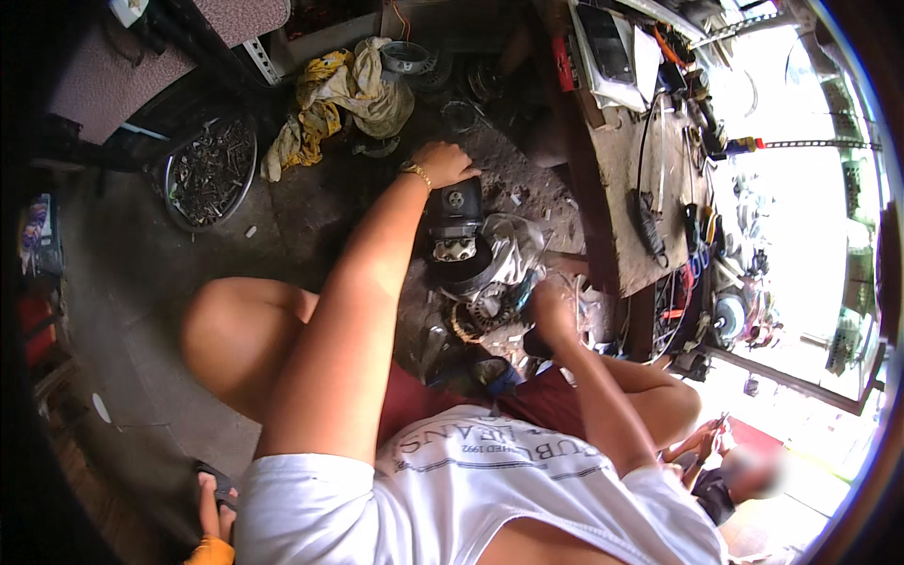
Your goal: The person is repairing a compressor by hand and using a screwdriver to pry and manipulate internal components.
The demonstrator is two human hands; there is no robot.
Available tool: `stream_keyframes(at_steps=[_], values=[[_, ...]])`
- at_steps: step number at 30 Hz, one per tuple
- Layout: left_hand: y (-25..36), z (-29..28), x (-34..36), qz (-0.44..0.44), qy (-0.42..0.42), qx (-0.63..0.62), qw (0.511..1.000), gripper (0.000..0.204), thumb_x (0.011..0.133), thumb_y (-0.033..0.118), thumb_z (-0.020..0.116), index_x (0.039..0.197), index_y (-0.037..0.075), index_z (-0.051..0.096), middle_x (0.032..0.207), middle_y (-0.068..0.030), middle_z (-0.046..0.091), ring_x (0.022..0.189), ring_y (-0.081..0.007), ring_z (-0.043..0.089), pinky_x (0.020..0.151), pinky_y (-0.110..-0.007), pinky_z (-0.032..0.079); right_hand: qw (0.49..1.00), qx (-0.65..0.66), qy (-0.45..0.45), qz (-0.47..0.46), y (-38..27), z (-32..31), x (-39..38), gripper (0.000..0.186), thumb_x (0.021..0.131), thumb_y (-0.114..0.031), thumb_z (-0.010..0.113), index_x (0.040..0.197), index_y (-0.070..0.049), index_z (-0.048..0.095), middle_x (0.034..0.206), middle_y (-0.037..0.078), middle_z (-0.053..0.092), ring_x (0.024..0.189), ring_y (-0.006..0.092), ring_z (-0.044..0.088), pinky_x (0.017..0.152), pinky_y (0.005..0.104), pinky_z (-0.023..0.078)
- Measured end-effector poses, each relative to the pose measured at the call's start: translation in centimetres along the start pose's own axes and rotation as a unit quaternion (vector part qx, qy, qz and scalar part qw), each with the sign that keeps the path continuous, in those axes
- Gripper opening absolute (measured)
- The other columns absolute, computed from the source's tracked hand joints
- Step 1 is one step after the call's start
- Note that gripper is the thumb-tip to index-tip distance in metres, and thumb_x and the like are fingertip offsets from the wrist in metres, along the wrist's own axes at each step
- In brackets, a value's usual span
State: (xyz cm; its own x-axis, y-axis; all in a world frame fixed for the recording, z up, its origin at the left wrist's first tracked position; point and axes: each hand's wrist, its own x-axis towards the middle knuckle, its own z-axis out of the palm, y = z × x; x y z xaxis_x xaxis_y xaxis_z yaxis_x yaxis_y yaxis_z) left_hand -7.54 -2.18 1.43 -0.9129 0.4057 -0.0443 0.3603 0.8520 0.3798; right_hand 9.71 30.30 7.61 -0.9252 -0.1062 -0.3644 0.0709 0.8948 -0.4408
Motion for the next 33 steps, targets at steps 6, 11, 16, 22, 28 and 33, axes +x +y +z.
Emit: stream_keyframes(at_steps=[6,11,16,22,28,33], values=[[0.0,0.3,-1.3,-0.008,-0.036,-0.023,0.999,0.046,0.09,0.052,0.048,0.087,0.012,0.072,0.089,-0.015,0.069,0.085,-0.0358,0.065,0.079,-0.047,0.052,0.998,0.061,0.011,-0.025,-7.4,-13.4,3.4,0.037,0.094,-0.035,0.05,0.1,0.0,0.06,0.079,0.016,0.061,0.069,0.0247,0.056,0.064,0.0373,0.043],[0.6,-0.4,-1.5,0.006,-0.037,-0.008,0.999,0.046,0.09,0.052,0.048,0.088,0.013,0.072,0.087,-0.0128,0.069,0.085,-0.0356,0.065,0.078,-0.047,0.052,0.854,0.22,0.285,-0.377,-18.2,-30.9,2.7,0.035,0.095,-0.035,0.05,0.101,-0.002,0.059,0.074,0.011,0.057,0.063,0.0201,0.052,0.057,0.0333,0.04],[1.6,-0.6,-0.8,0.013,-0.029,-0.012,0.999,0.046,0.09,0.052,0.048,0.088,0.012,0.071,0.087,-0.0132,0.069,0.086,-0.0354,0.065,0.078,-0.047,0.052,0.969,0.096,0.183,-0.135,-5.0,-6.7,2.2,0.033,0.096,-0.035,0.05,0.103,-0.004,0.057,0.069,0.007,0.054,0.056,0.0155,0.048,0.05,0.0294,0.036],[0.9,0.1,-1.6,-0.031,0.0,-0.039,0.999,0.046,0.09,0.05,0.047,0.085,0.011,0.07,0.087,-0.015,0.068,0.085,-0.0353,0.065,0.076,-0.047,0.053,0.975,0.163,-0.094,0.119,-2.6,-3.3,0.8,0.031,0.097,-0.035,0.051,0.105,-0.006,0.055,0.063,0.001,0.049,0.049,0.01,0.043,0.041,0.0247,0.032],[1.6,-0.1,-2.5,-0.118,0.013,-0.037,0.992,0.046,0.091,0.05,0.048,0.087,0.01,0.07,0.086,-0.013,0.069,0.085,-0.0327,0.066,0.075,-0.047,0.053,0.887,0.413,0.113,-0.172,-14.7,-19.1,3.7,0.034,0.098,-0.04,0.045,0.084,-0.01,0.049,0.06,0.002,0.049,0.045,0.0102,0.042,0.042,0.0247,0.032],[1.2,-0.3,-2.4,-0.108,0.012,-0.032,0.994,0.046,0.091,0.05,0.048,0.086,0.01,0.07,0.087,-0.0133,0.069,0.085,-0.0326,0.066,0.075,-0.046,0.053,0.925,0.331,0.114,-0.149,-8.0,-8.7,0.3,0.026,0.097,-0.028,0.05,0.101,-0.003,0.052,0.064,0.007,0.053,0.052,0.0158,0.05,0.05,0.0271,0.042]])
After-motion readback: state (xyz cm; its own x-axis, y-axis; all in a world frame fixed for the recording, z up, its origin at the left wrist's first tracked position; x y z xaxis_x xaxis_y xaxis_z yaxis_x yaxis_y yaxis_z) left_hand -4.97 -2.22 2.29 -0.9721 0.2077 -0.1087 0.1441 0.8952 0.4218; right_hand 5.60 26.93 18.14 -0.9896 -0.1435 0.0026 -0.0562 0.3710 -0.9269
